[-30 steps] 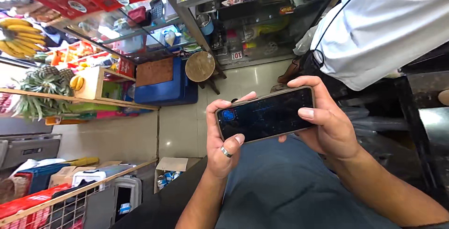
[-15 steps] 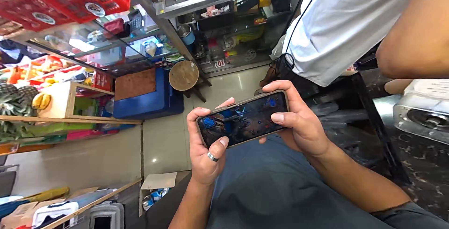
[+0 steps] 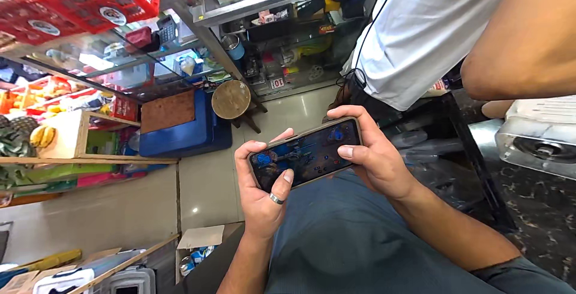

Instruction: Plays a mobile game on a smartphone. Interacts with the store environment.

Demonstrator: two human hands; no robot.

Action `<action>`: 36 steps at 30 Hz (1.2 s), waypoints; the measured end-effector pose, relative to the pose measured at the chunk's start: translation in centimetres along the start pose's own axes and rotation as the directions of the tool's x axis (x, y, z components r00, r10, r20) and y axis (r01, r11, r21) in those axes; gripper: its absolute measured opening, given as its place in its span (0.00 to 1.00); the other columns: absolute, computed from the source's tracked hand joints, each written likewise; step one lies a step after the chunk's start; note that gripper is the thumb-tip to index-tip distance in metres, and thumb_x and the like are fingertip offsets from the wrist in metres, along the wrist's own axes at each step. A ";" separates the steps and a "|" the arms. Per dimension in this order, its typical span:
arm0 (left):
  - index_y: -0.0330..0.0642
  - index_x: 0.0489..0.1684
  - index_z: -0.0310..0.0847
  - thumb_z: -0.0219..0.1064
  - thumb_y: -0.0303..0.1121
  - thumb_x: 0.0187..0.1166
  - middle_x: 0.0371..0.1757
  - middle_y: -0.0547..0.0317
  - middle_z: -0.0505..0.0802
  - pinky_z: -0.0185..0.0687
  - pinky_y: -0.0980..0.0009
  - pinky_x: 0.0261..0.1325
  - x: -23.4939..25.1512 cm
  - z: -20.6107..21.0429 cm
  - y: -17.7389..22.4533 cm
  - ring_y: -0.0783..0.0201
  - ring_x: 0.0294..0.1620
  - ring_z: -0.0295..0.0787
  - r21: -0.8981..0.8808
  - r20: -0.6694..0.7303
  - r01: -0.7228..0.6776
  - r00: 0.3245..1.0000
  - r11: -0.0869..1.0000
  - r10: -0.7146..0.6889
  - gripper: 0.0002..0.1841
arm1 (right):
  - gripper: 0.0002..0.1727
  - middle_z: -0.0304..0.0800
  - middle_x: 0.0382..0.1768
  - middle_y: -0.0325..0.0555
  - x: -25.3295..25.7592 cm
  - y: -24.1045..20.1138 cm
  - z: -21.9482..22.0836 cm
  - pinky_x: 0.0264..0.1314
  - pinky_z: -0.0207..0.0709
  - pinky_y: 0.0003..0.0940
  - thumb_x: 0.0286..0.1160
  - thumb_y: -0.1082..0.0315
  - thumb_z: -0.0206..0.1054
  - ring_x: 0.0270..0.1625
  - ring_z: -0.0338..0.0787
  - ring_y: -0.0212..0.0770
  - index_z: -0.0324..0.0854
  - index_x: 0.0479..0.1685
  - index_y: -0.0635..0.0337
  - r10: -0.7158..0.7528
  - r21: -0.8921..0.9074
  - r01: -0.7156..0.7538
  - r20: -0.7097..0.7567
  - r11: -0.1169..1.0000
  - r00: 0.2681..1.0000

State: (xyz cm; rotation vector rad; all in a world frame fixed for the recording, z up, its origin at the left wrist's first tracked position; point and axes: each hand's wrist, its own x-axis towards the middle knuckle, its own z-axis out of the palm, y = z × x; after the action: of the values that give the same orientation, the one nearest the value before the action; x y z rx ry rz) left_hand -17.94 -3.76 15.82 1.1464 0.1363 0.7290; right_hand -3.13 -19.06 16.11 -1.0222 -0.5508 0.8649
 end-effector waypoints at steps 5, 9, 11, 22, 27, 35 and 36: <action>0.53 0.71 0.64 0.71 0.21 0.70 0.71 0.42 0.86 0.84 0.52 0.71 -0.1 0.0 0.0 0.45 0.74 0.84 0.062 0.020 -0.019 1.000 0.998 0.018 0.31 | 0.27 0.86 0.57 0.54 0.0 0.2 0.0 0.41 0.93 0.43 0.77 0.65 0.63 0.52 0.93 0.48 0.69 0.77 0.41 -0.014 0.000 0.014 -0.031 1.000 0.999; 0.54 0.70 0.64 0.73 0.23 0.70 0.72 0.45 0.86 0.84 0.53 0.72 -0.2 0.2 0.1 0.46 0.75 0.83 0.182 0.061 -0.078 0.996 0.980 0.068 0.31 | 0.29 0.89 0.61 0.49 0.4 0.4 0.6 0.58 0.89 0.42 0.76 0.59 0.69 0.60 0.91 0.46 0.70 0.77 0.48 -0.088 -0.201 0.064 -0.113 0.977 0.990; 0.55 0.69 0.67 0.72 0.23 0.70 0.70 0.48 0.87 0.85 0.54 0.72 -0.2 0.5 0.0 0.47 0.75 0.83 0.256 0.080 -0.129 0.990 0.958 0.112 0.29 | 0.28 0.91 0.60 0.44 0.7 0.4 0.9 0.57 0.89 0.39 0.74 0.55 0.72 0.59 0.92 0.43 0.72 0.74 0.49 -0.091 -0.291 0.039 -0.167 0.956 0.982; 0.58 0.74 0.62 0.71 0.24 0.71 0.75 0.52 0.84 0.83 0.56 0.73 0.0 -0.1 -0.2 0.51 0.75 0.82 0.285 0.078 -0.125 0.991 0.950 0.107 0.33 | 0.22 0.90 0.50 0.51 0.4 0.2 0.2 0.21 0.85 0.30 0.81 0.56 0.64 0.34 0.92 0.41 0.75 0.74 0.46 0.013 -0.151 -0.036 -0.151 0.988 0.988; 0.65 0.74 0.62 0.74 0.32 0.71 0.68 0.63 0.83 0.84 0.65 0.68 0.3 -0.8 0.0 0.62 0.68 0.83 0.443 0.110 -0.202 0.979 0.873 0.170 0.33 | 0.25 0.89 0.53 0.50 0.1 -0.7 0.2 0.18 0.82 0.25 0.81 0.53 0.64 0.30 0.90 0.37 0.75 0.77 0.43 -0.029 -0.119 0.017 -0.101 0.993 0.995; 0.67 0.72 0.68 0.71 0.42 0.74 0.67 0.69 0.77 0.79 0.75 0.66 0.5 -2.0 -0.1 0.72 0.68 0.76 0.664 0.212 -0.335 0.942 0.669 0.262 0.26 | 0.25 0.89 0.52 0.50 0.1 -0.9 0.6 0.16 0.81 0.25 0.81 0.52 0.63 0.27 0.89 0.36 0.74 0.77 0.43 -0.034 -0.130 0.021 -0.102 0.991 0.994; 0.66 0.70 0.69 0.71 0.43 0.75 0.66 0.69 0.77 0.79 0.75 0.66 0.4 -2.1 -0.1 0.71 0.69 0.76 0.675 0.210 -0.332 0.943 0.659 0.259 0.24 | 0.25 0.89 0.53 0.51 0.1 -1.0 0.6 0.16 0.81 0.25 0.81 0.52 0.63 0.27 0.88 0.36 0.74 0.77 0.43 -0.034 -0.126 0.021 -0.098 0.992 0.995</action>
State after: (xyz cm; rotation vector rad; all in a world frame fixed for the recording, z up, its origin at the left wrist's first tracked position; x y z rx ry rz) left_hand -18.49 -1.88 14.90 1.9814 0.1528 0.9461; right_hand -3.16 -18.95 17.28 -1.1626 -0.5377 0.7577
